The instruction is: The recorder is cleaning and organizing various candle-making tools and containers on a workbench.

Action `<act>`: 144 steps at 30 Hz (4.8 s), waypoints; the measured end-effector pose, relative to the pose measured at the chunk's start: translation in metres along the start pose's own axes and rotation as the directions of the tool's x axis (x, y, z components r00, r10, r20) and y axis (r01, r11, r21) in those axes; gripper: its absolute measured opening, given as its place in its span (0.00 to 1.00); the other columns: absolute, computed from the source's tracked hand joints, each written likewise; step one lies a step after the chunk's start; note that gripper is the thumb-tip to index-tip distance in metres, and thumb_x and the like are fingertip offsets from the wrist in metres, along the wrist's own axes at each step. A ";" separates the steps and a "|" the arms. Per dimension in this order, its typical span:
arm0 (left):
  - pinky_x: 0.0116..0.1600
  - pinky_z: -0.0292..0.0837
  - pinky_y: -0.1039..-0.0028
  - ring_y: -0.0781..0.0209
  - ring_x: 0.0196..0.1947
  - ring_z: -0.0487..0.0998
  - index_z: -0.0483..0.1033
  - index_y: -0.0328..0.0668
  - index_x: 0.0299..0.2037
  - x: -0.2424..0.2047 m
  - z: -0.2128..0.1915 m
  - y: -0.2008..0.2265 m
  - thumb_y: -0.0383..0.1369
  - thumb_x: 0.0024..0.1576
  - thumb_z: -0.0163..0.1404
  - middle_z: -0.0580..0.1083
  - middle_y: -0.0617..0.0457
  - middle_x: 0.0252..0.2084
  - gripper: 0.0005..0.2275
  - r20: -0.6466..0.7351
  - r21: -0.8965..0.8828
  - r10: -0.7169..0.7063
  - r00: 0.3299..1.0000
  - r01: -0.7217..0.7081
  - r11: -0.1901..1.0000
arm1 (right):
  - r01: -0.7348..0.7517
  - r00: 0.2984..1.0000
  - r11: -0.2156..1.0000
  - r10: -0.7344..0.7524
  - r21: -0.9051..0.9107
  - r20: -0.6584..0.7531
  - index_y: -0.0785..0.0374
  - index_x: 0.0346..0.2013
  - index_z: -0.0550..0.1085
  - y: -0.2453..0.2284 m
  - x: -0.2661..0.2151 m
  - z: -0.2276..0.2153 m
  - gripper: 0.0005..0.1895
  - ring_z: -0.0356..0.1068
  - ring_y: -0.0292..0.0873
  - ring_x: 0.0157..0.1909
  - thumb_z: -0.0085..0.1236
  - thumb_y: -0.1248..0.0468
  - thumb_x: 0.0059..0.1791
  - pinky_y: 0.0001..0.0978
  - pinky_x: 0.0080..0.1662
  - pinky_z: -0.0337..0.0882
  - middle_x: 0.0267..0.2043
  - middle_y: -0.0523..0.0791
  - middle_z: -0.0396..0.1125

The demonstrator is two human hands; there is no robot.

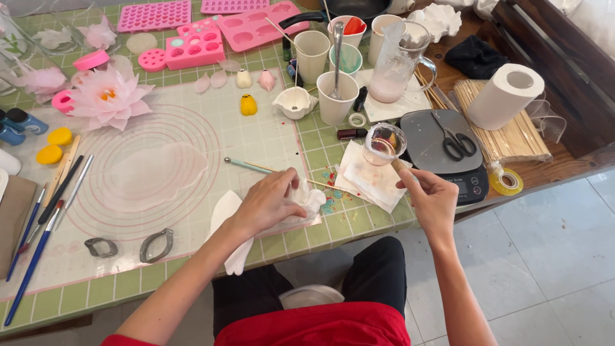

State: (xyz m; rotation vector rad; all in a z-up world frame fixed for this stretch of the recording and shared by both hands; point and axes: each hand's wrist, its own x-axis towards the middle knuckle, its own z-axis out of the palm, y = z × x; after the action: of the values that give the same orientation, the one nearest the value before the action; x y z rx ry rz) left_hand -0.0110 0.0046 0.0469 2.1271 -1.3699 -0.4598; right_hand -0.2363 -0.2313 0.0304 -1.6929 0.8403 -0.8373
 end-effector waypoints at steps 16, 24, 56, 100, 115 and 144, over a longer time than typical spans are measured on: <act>0.30 0.66 0.71 0.64 0.26 0.72 0.71 0.31 0.36 0.043 0.053 -0.039 0.31 0.62 0.58 0.74 0.44 0.28 0.10 -0.391 -0.555 -0.290 0.874 0.027 0.831 | 0.007 0.995 0.998 -0.013 0.059 0.101 0.70 0.45 0.80 -0.029 -0.030 0.018 0.13 0.64 0.28 0.23 0.60 0.62 0.52 0.21 0.28 0.63 0.31 0.44 0.76; 0.57 0.77 0.66 0.59 0.51 0.80 0.67 0.33 0.63 0.056 0.097 0.013 0.24 0.63 0.41 0.76 0.46 0.55 0.18 -0.089 -0.952 -0.258 0.962 -0.158 -0.261 | 0.017 0.982 0.989 -0.044 0.144 0.186 0.71 0.41 0.81 -0.032 -0.039 0.040 0.11 0.61 0.28 0.22 0.60 0.64 0.52 0.21 0.26 0.61 0.26 0.40 0.71; 0.47 0.71 0.58 0.56 0.39 0.76 0.76 0.28 0.53 0.055 0.043 -0.092 0.30 0.67 0.46 0.76 0.38 0.44 0.12 -0.271 -0.950 -0.501 0.822 -0.146 0.275 | 0.005 0.991 1.000 -0.009 0.029 0.131 0.69 0.40 0.83 -0.012 -0.029 0.017 0.11 0.59 0.28 0.21 0.61 0.62 0.52 0.22 0.26 0.60 0.23 0.39 0.68; 0.55 0.67 0.57 0.40 0.53 0.70 0.81 0.35 0.49 0.161 0.064 -0.097 0.16 0.43 0.54 0.71 0.38 0.50 0.21 -0.375 0.226 0.102 0.921 -0.016 0.974 | -0.022 0.994 0.999 0.018 0.035 0.111 0.69 0.41 0.82 0.002 -0.023 0.008 0.12 0.60 0.28 0.22 0.61 0.62 0.51 0.22 0.27 0.62 0.24 0.40 0.70; 0.57 0.71 0.56 0.39 0.52 0.73 0.83 0.41 0.46 0.176 0.060 -0.122 0.19 0.45 0.54 0.75 0.39 0.47 0.18 -0.262 0.113 0.037 0.964 -0.008 0.994 | -0.037 0.993 0.997 0.030 0.061 0.112 0.70 0.40 0.82 0.010 -0.026 0.007 0.12 0.60 0.28 0.22 0.62 0.62 0.51 0.22 0.26 0.61 0.24 0.40 0.70; 0.43 0.73 0.54 0.39 0.43 0.77 0.80 0.35 0.23 0.140 -0.013 0.021 0.36 0.41 0.65 0.74 0.38 0.44 0.12 -0.209 0.403 0.280 0.937 -0.178 0.897 | 0.043 0.995 0.998 -0.046 -0.038 -0.085 0.68 0.41 0.83 -0.012 0.062 -0.064 0.12 0.63 0.28 0.22 0.62 0.60 0.52 0.21 0.25 0.62 0.25 0.40 0.71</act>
State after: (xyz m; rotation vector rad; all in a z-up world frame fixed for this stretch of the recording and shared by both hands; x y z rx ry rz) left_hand 0.0406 -0.1259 0.0723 2.1793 -1.6259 0.1982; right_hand -0.2567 -0.3119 0.0656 -1.7224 0.8830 -0.9363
